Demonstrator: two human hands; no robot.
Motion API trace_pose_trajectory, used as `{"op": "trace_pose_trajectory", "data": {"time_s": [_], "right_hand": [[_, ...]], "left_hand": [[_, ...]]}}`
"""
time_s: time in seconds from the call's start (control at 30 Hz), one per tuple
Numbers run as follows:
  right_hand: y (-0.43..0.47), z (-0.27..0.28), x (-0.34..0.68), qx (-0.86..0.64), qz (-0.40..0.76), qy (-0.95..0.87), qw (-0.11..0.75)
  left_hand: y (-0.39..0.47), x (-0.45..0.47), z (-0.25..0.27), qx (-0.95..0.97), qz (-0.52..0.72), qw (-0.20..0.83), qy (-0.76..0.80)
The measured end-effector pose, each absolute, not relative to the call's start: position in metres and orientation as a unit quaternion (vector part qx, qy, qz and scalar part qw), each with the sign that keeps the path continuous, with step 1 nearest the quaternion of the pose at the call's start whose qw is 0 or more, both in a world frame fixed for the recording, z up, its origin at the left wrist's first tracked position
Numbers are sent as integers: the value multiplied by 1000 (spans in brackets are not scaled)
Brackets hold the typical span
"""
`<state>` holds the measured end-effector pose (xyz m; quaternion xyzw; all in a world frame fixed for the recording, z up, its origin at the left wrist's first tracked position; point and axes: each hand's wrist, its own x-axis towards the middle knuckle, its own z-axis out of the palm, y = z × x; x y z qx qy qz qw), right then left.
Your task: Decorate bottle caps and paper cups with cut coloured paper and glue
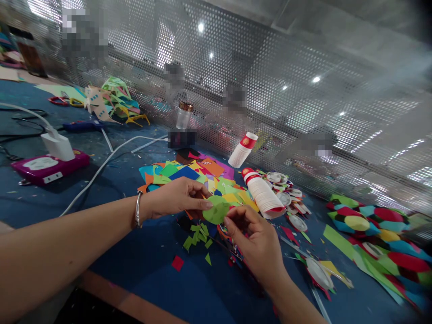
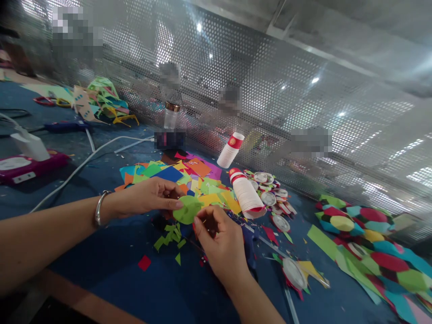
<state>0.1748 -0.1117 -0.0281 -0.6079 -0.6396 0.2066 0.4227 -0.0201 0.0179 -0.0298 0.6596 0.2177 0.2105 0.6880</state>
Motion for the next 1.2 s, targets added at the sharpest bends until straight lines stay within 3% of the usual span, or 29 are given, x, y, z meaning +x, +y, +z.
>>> {"op": "trace_pose_trajectory", "data": {"time_s": [0.43, 0.6, 0.93, 1.2], "right_hand": [[-113, -27, 177, -619, 173, -621, 449], [-114, -24, 179, -633, 167, -585, 480], [-109, -25, 180, -620, 242, -602, 441], [-109, -23, 178, -599, 318, -568, 467]], "left_hand": [[18, -20, -28, 666, 222, 675, 227], [19, -20, -32, 707, 232, 632, 214], [21, -21, -32, 819, 222, 498, 181], [18, -20, -31, 764, 221, 575, 190]]}}
